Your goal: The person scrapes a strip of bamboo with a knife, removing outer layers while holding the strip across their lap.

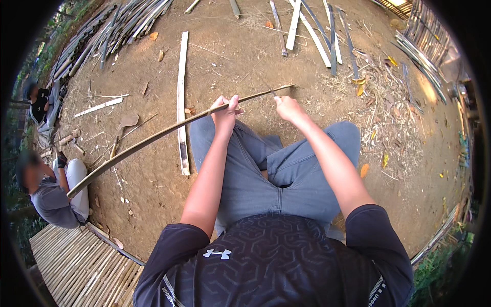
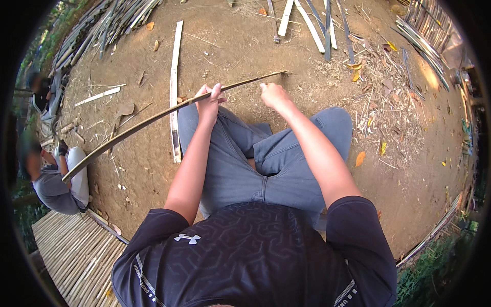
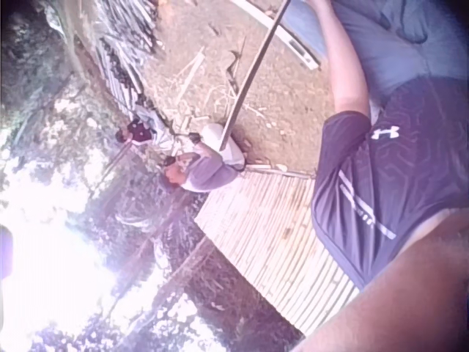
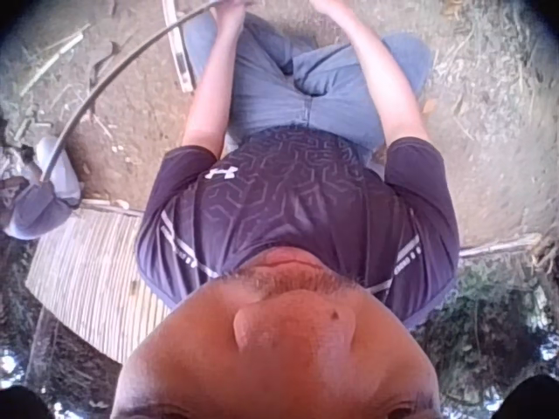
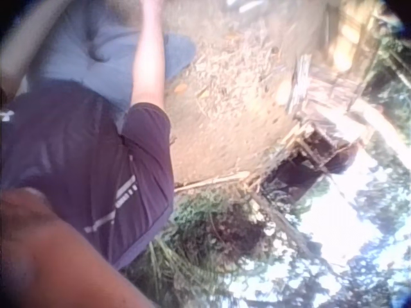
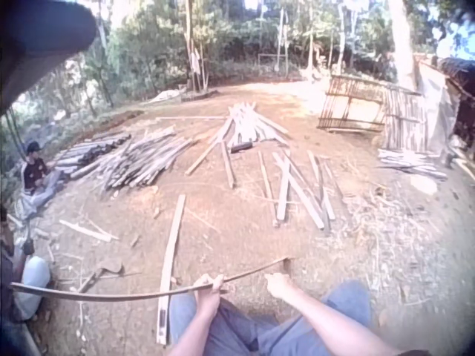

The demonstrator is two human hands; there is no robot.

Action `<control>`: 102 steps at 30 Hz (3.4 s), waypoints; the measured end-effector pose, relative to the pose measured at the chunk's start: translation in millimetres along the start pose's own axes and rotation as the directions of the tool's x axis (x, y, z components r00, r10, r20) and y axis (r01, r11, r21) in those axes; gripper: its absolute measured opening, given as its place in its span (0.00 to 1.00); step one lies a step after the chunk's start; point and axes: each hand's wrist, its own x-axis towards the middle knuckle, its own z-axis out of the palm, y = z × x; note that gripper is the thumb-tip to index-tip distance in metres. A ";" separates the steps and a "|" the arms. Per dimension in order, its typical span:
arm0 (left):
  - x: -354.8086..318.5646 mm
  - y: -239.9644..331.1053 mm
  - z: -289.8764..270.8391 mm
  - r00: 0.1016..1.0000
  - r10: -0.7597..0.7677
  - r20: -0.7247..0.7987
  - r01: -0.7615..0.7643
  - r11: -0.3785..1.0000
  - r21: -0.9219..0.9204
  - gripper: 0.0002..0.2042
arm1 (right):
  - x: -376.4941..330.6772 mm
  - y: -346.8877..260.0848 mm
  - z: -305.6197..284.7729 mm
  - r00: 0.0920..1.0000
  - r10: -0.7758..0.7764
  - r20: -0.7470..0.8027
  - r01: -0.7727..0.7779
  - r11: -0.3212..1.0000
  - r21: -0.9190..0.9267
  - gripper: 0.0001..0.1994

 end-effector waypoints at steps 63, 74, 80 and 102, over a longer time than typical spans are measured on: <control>-6.6 17.4 8.0 0.992 -0.071 -0.101 0.073 0.997 0.017 0.17 | 40.2 83.9 25.7 0.972 0.104 -0.208 -0.050 0.967 0.251 0.24; -7.7 7.4 3.3 0.998 0.037 -0.059 -0.035 0.998 0.049 0.19 | 48.2 17.5 24.2 0.948 0.285 0.142 -0.247 0.378 0.892 0.15; -4.1 0.7 2.5 1.000 0.016 0.014 -0.017 0.998 0.056 0.17 | 82.4 -2.0 66.6 0.894 0.226 0.388 -0.401 0.013 0.916 0.30; -7.9 6.0 3.2 1.000 0.007 -0.017 -0.006 0.999 0.049 0.18 | 39.4 -23.4 76.1 0.913 -0.064 0.403 -0.400 -0.328 0.856 0.16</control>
